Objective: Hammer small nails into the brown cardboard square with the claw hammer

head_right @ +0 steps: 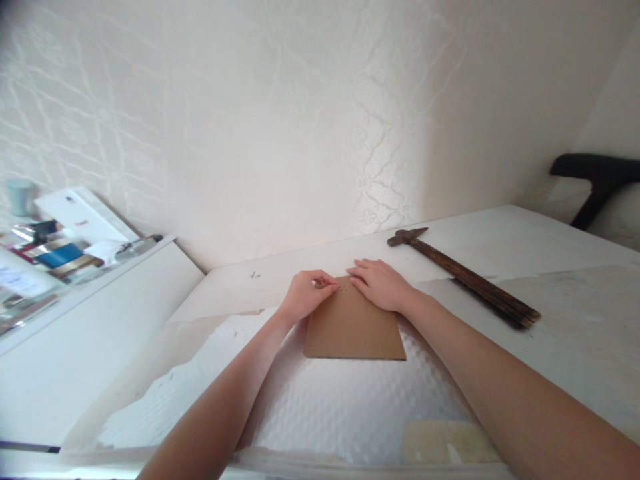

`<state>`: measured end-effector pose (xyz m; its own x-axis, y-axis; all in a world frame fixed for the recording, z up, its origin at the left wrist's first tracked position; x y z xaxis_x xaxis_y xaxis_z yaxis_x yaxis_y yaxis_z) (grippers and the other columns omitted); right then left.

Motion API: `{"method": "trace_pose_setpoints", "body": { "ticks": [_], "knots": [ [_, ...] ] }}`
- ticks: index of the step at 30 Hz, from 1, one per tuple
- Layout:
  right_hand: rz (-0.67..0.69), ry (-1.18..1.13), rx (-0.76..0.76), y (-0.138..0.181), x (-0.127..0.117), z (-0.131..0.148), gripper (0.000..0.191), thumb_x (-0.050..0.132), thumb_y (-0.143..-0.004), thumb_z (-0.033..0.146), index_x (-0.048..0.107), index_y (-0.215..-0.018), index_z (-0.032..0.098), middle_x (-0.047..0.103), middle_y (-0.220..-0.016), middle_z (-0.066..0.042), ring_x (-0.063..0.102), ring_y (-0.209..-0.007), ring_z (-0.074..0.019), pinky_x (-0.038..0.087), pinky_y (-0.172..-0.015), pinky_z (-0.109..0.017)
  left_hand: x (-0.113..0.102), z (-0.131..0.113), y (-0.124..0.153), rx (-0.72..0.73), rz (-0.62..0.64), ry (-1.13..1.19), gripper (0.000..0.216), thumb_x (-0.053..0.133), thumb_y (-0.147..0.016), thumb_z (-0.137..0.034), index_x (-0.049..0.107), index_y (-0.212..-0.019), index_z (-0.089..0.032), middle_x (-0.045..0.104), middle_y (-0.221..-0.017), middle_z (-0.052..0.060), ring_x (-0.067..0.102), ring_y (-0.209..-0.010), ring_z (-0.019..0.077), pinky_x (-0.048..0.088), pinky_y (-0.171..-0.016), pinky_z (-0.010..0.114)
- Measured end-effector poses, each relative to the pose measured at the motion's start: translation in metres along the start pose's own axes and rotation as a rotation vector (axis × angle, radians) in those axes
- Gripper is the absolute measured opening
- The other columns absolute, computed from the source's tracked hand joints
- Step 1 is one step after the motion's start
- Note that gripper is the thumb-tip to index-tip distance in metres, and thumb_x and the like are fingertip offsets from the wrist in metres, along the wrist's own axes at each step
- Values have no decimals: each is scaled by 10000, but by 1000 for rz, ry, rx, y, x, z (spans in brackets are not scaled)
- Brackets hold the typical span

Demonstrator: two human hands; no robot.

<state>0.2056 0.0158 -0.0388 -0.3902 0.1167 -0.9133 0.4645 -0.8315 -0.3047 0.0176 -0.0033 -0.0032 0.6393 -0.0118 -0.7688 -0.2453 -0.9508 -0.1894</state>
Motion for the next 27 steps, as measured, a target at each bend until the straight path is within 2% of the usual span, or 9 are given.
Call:
{"method": "trace_pose_setpoints", "body": {
  "ticks": [7, 17, 22, 25, 27],
  "knots": [
    [-17, 5, -18, 0, 3, -3, 463, 305, -935, 344, 623, -1223, 170, 545, -1339, -139, 476, -1254, -273, 356, -1048, -479, 0, -2, 0, 4, 7, -31, 106, 622, -763, -227, 724, -775, -200, 726, -825, 18, 640, -822, 169, 472, -835, 281],
    [-36, 14, -17, 0, 6, -5, 445, 319, -939, 340, 627, -1218, 183, 551, -1334, -133, 490, -1243, -270, 358, -1045, -488, 2, 2, 1, -12, 26, 75, 118, 615, -751, -235, 718, -764, -179, 718, -807, 24, 629, -763, 156, 476, -774, 262],
    [-91, 24, 4, -1, -3, -3, 448, 325, -938, 336, 615, -1221, 144, 584, -1293, -135, 523, -1201, -243, 386, -1023, -414, 3, 4, -2, -40, 30, 102, 204, 560, -795, -295, 721, -769, -174, 718, -807, 24, 624, -797, 164, 461, -781, 261],
    [-210, 154, 152, 3, -23, -8, 437, 311, -932, 310, 638, -1160, 129, 631, -1208, -144, 565, -1104, -269, 412, -956, -425, 2, 3, -2, -68, 44, 122, 297, 501, -834, -358, 722, -756, -174, 718, -816, 23, 622, -823, 177, 448, -801, 277],
    [-300, 266, 385, 8, -38, -15, 415, 330, -912, 282, 632, -1147, 120, 638, -1158, -165, 566, -1049, -302, 424, -885, -440, 1, 1, -1, -80, 53, 149, 357, 466, -851, -404, 721, -756, -173, 717, -829, 27, 621, -845, 188, 440, -819, 290]
  ]
}}
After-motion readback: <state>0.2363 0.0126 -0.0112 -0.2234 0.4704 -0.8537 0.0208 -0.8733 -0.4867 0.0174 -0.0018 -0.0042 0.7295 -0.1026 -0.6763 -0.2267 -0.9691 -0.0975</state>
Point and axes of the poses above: each hand's wrist, its own y-axis away from the middle knuckle, its own x-axis out of the palm, z = x × y, the point moved 1 cm from there along -y, towards the middle knuckle
